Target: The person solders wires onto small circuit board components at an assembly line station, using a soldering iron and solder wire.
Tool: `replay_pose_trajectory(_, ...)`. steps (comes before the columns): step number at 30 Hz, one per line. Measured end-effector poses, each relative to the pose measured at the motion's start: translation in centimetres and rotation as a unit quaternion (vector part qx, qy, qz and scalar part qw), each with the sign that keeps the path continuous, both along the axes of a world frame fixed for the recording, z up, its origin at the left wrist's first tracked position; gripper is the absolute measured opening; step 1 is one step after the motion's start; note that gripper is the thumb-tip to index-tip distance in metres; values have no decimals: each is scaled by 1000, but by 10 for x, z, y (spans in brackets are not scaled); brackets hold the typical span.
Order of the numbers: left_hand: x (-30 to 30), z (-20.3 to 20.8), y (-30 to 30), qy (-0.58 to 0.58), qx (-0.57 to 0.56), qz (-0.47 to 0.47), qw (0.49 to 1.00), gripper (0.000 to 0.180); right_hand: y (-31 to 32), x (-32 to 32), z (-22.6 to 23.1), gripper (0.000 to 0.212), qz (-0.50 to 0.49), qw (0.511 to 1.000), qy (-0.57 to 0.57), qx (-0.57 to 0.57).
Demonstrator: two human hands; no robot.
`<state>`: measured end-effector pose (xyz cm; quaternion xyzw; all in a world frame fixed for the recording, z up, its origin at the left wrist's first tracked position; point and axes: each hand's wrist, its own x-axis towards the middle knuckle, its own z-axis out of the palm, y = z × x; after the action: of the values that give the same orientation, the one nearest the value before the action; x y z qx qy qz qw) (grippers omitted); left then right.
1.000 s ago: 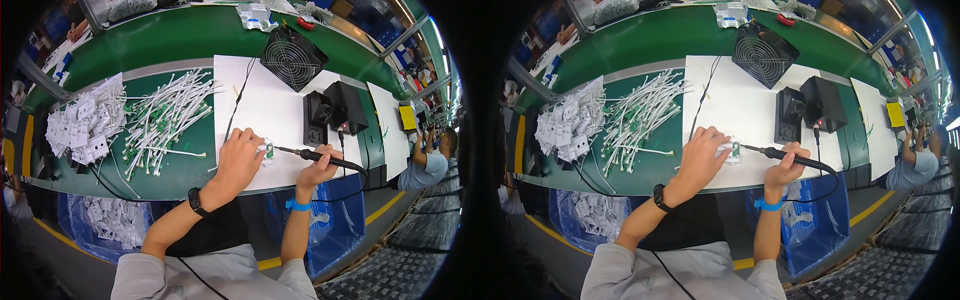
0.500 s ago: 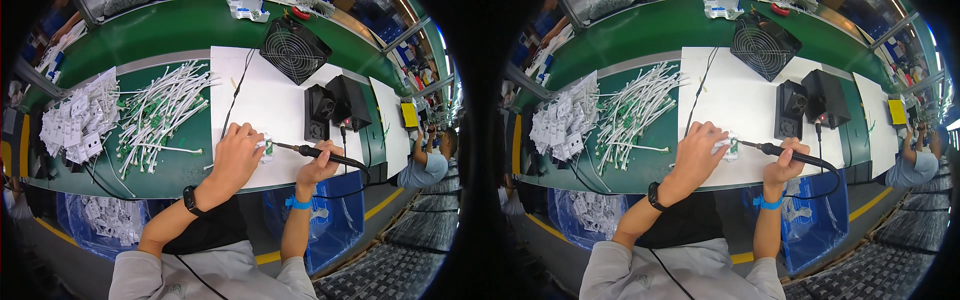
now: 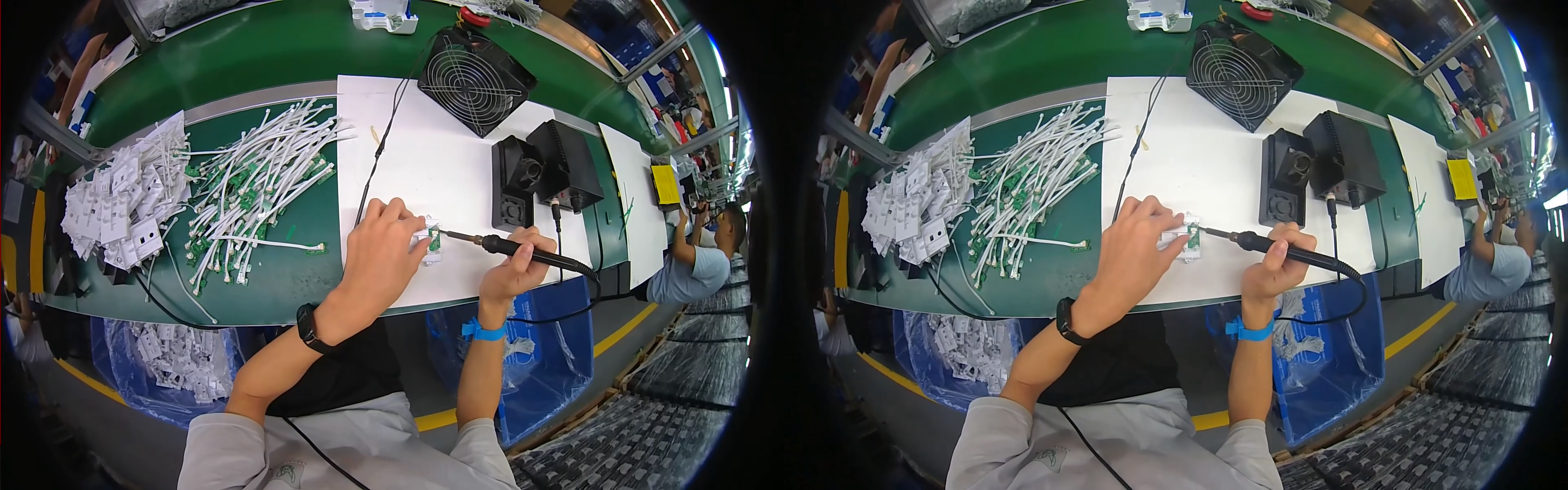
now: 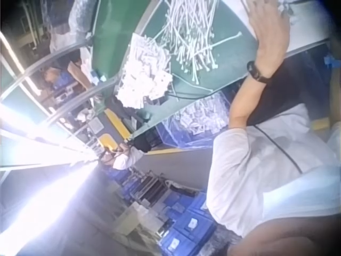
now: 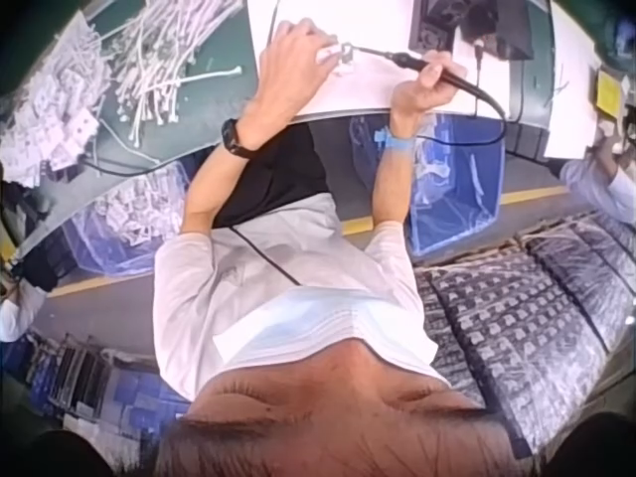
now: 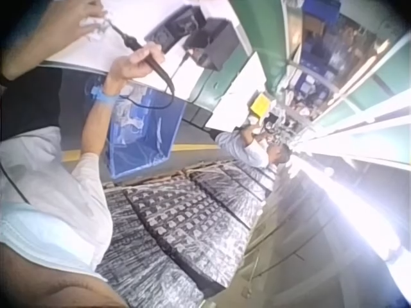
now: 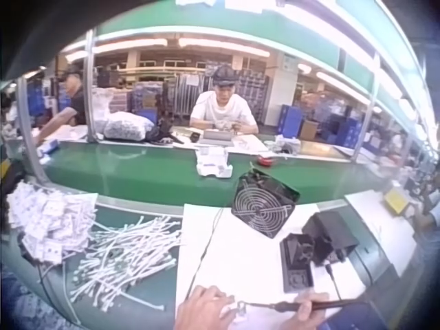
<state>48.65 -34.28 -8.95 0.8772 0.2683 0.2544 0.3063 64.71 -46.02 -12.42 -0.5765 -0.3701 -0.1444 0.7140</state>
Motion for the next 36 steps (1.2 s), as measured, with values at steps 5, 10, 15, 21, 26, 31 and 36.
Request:
replay_pose_trajectory(5,0,3,1,8,-11,-1,1000,21,1,0,1,17,-4,1000,-11,-5)
replay_pose_trajectory(10,0,4,0,13,-16,-3,1000,22,-1,0,0,16,-2,1000,-13,-7)
replay_pose_trajectory(15,-1,4,0,14,-18,-5,1000,22,-1,-1,0,15,4,1000,-10,-9)
replay_pose_trajectory(21,-1,4,0,10,-12,-5,1000,22,-2,0,0,15,4,1000,-14,-8)
replay_pose_trajectory(26,-3,2,0,21,-4,-17,1000,24,-3,0,0,16,4,1000,-19,-16)
replay_pose_trajectory(31,-16,3,5,35,39,-84,995,43,-3,-1,1,16,2,999,-23,-22)
replay_pose_trajectory(36,-24,3,13,51,70,-134,987,55,-1,-2,1,16,-7,1000,-21,-10)
